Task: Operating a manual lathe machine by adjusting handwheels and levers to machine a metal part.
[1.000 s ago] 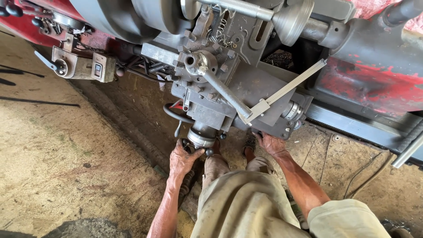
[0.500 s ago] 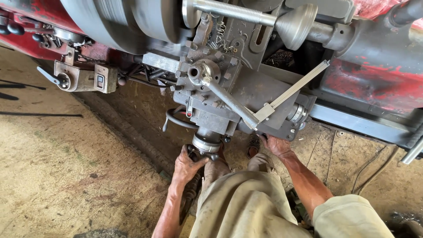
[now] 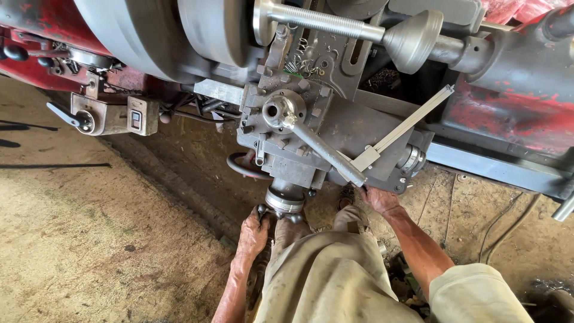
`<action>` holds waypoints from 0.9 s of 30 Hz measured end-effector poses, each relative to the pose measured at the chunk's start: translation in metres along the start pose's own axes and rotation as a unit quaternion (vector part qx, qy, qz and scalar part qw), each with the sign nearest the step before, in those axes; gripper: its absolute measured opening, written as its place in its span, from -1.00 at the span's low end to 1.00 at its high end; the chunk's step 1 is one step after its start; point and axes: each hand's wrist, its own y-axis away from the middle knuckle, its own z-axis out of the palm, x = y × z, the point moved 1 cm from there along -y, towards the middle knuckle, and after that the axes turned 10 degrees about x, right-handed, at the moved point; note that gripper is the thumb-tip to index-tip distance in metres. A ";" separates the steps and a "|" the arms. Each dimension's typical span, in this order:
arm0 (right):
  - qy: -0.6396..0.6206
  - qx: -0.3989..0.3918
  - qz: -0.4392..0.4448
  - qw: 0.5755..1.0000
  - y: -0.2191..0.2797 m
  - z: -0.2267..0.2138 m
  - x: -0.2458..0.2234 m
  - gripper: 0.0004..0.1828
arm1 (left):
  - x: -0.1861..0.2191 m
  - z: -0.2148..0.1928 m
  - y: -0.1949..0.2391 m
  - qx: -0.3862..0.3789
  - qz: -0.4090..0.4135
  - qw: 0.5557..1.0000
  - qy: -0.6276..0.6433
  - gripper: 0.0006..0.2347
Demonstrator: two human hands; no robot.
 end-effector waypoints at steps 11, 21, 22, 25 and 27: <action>0.009 0.014 0.065 0.998 0.012 0.025 -0.007 -0.31 | -0.055 0.028 -0.014 0.010 0.013 0.992 -0.123 -0.52; -0.317 -0.106 0.013 0.943 -0.028 -0.035 -0.014 -0.55 | -0.074 0.124 -0.008 -0.022 0.065 0.978 -0.198 -0.62; -0.429 -0.157 0.247 0.855 -0.051 -0.061 -0.028 -0.63 | -0.092 0.115 0.004 -0.048 0.283 0.946 -0.149 -0.74; -0.285 -0.267 0.282 0.876 -0.044 -0.083 -0.044 -0.75 | -0.088 0.017 0.001 -0.211 0.234 0.930 0.189 -0.76; -0.019 -0.299 0.070 0.952 -0.047 -0.100 -0.052 -0.79 | -0.081 -0.028 -0.035 -0.317 -0.041 0.839 0.440 -0.86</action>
